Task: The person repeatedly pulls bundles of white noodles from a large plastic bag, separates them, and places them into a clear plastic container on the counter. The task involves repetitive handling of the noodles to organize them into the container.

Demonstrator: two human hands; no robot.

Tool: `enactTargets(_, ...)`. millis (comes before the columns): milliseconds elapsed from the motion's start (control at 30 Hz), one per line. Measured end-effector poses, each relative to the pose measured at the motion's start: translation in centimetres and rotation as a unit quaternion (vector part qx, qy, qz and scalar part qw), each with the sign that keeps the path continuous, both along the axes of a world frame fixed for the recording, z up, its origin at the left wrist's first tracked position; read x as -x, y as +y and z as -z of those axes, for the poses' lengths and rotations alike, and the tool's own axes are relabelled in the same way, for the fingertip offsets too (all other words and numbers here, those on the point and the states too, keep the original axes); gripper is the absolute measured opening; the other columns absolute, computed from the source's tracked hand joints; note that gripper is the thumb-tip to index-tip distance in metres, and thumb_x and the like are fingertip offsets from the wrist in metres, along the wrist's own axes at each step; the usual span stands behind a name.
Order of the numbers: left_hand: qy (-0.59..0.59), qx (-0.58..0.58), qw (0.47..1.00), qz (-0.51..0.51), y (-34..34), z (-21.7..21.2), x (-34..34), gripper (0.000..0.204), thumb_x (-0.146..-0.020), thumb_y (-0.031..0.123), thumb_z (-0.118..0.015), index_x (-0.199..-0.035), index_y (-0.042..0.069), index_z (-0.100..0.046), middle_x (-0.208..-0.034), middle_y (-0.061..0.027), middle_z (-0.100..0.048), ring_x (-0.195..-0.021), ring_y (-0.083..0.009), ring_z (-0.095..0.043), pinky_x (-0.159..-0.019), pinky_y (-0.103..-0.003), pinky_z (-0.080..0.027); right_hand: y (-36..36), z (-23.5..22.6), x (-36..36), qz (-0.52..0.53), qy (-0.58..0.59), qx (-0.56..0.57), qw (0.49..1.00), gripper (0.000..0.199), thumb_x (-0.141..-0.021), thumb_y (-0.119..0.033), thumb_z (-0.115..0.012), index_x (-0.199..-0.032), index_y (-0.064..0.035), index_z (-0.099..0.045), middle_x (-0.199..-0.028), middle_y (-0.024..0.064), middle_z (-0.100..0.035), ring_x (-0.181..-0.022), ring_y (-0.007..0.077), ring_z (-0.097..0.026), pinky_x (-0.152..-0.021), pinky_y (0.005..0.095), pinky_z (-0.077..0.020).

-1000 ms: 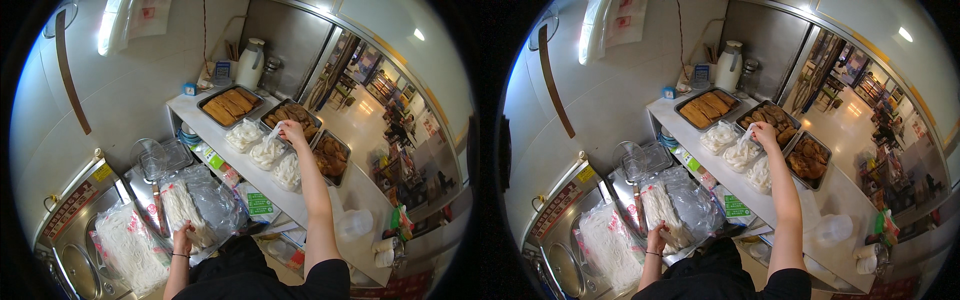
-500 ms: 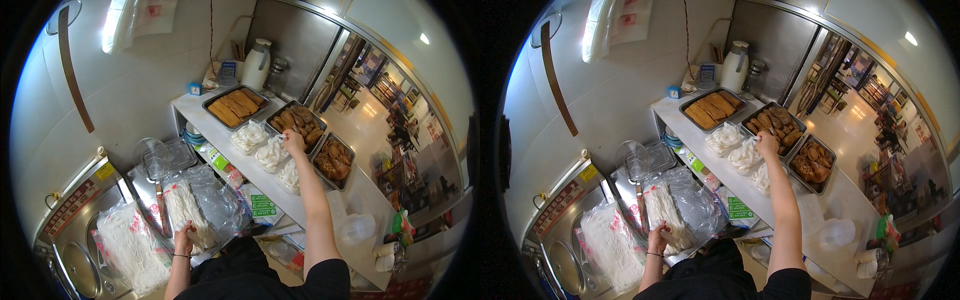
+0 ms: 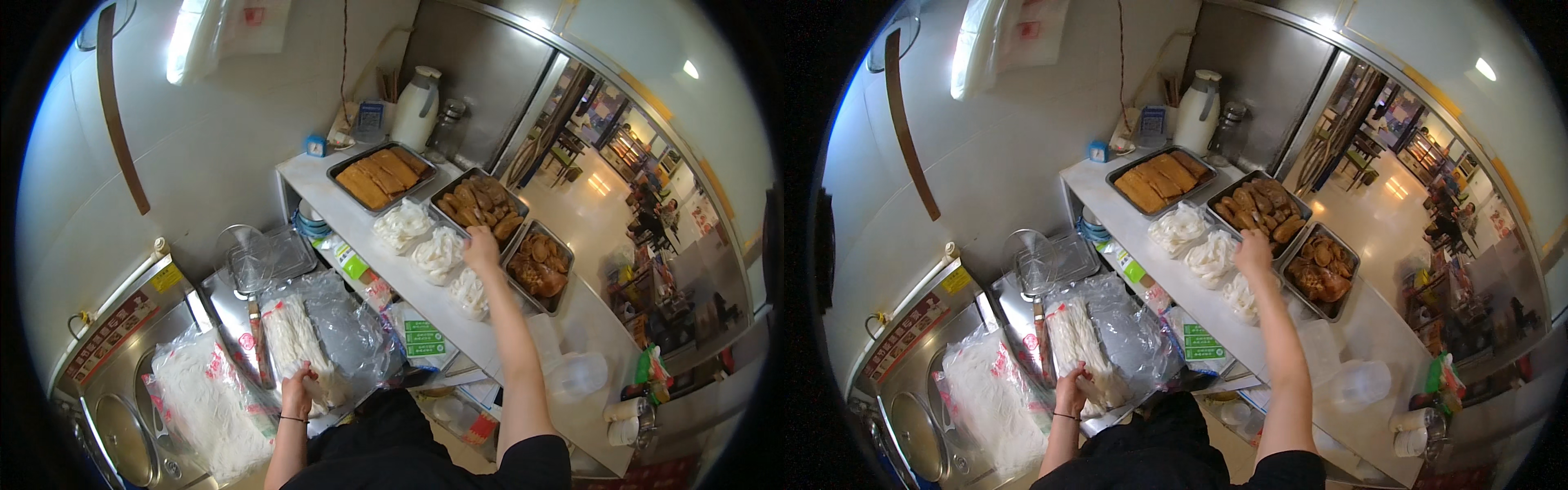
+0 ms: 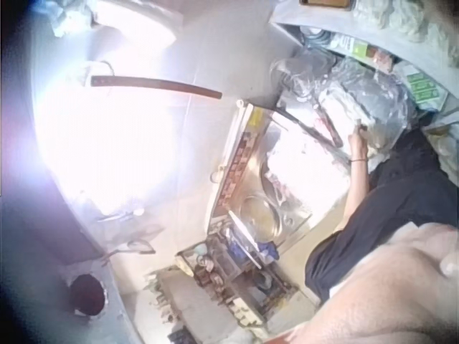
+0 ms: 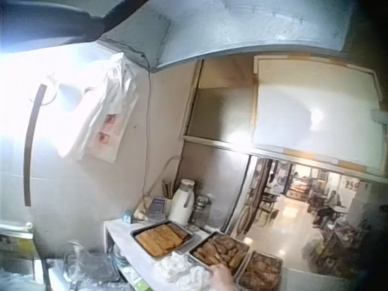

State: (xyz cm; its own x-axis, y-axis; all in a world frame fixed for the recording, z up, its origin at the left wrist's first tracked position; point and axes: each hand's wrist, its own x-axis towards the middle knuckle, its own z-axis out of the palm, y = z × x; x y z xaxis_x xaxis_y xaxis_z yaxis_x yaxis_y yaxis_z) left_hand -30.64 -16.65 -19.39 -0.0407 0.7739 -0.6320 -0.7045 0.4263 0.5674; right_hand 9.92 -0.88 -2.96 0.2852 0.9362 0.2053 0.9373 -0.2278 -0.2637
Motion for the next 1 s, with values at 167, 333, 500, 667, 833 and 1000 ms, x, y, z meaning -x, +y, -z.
enactTargets(167, 0.006, -0.045, 0.998, 0.034, 0.6, 1.2, -0.7, 0.013, -0.075, 0.006, -0.059, -0.083, -0.002, -0.054, -0.065, -0.0055, -0.051, -0.059, -0.014, -0.049, -0.056, -0.025, -0.042, 1.6, 3.9, 4.6, -0.004, -0.033, -0.025, 0.999, 0.056, -0.084, -0.029, -0.045, -0.125, 0.0057, -0.029, -0.133, 0.0235, -0.023, -0.124, 0.0349, -0.021, -0.103, 0.0398, -0.0162)
enactTargets(333, -0.064, -0.003, 0.997, 0.039, 1.0, 2.0, -1.1, 0.012, -0.076, 0.005, -0.055, -0.087, -0.002, -0.054, -0.065, -0.004, -0.05, -0.059, -0.015, -0.049, -0.056, -0.026, -0.041, 2.5, 4.0, 8.2, 0.067, 0.03, 0.06, 0.996, 0.063, -0.086, -0.039, -0.033, -0.131, 0.0021, -0.017, -0.139, 0.0196, -0.01, -0.128, 0.0335, -0.008, -0.104, 0.0414, -0.0052)
enactTargets(500, -0.035, 0.026, 0.997, 0.062, 0.8, 1.5, -1.3, 0.009, -0.077, 0.005, -0.054, -0.085, 0.0, -0.054, -0.059, -0.0031, -0.048, -0.055, -0.0141, -0.048, -0.056, -0.026, -0.041, 2.5, 4.9, 8.0, 0.074, 0.039, 0.062, 0.994, 0.06, -0.086, -0.034, -0.033, -0.131, 0.001, -0.018, -0.139, 0.0168, -0.01, -0.129, 0.0313, -0.006, -0.104, 0.0406, -0.0032)
enactTargets(667, -0.051, -0.004, 0.997, 0.063, 0.9, 2.5, -1.3, 0.014, -0.077, 0.006, -0.053, -0.09, -0.001, -0.053, -0.062, -0.0034, -0.049, -0.057, -0.014, -0.048, -0.057, -0.025, -0.041, 2.4, 5.5, 8.0, 0.076, 0.037, 0.061, 0.995, 0.058, -0.085, -0.033, -0.034, -0.131, -0.0006, -0.021, -0.139, 0.0156, -0.012, -0.129, 0.0305, -0.008, -0.104, 0.0396, -0.0037)
enactTargets(833, -0.068, 0.01, 0.997, 0.045, 0.1, 0.4, -1.4, 0.02, -0.077, 0.003, -0.051, -0.096, -0.003, -0.052, -0.064, -0.0041, -0.048, -0.058, -0.0151, -0.048, -0.058, -0.026, -0.042, 2.9, 5.4, 8.1, 0.075, 0.006, 0.079, 0.994, 0.059, -0.086, -0.036, -0.031, -0.133, -0.0027, -0.017, -0.139, 0.0157, -0.011, -0.129, 0.0303, -0.009, -0.104, 0.0405, -0.006)
enactTargets(1000, -0.05, -0.012, 0.998, 0.041, -0.1, 0.9, -0.4, 0.021, -0.077, 0.003, -0.055, -0.095, -0.007, -0.052, -0.068, -0.0059, -0.05, -0.059, -0.0154, -0.048, -0.058, -0.026, -0.043, 2.1, 4.6, 8.3, 0.081, -0.001, 0.031, 0.996, 0.063, -0.082, -0.034, -0.041, -0.132, -0.0036, -0.019, -0.138, 0.0174, -0.017, -0.127, 0.0322, -0.014, -0.104, 0.0417, -0.0074)
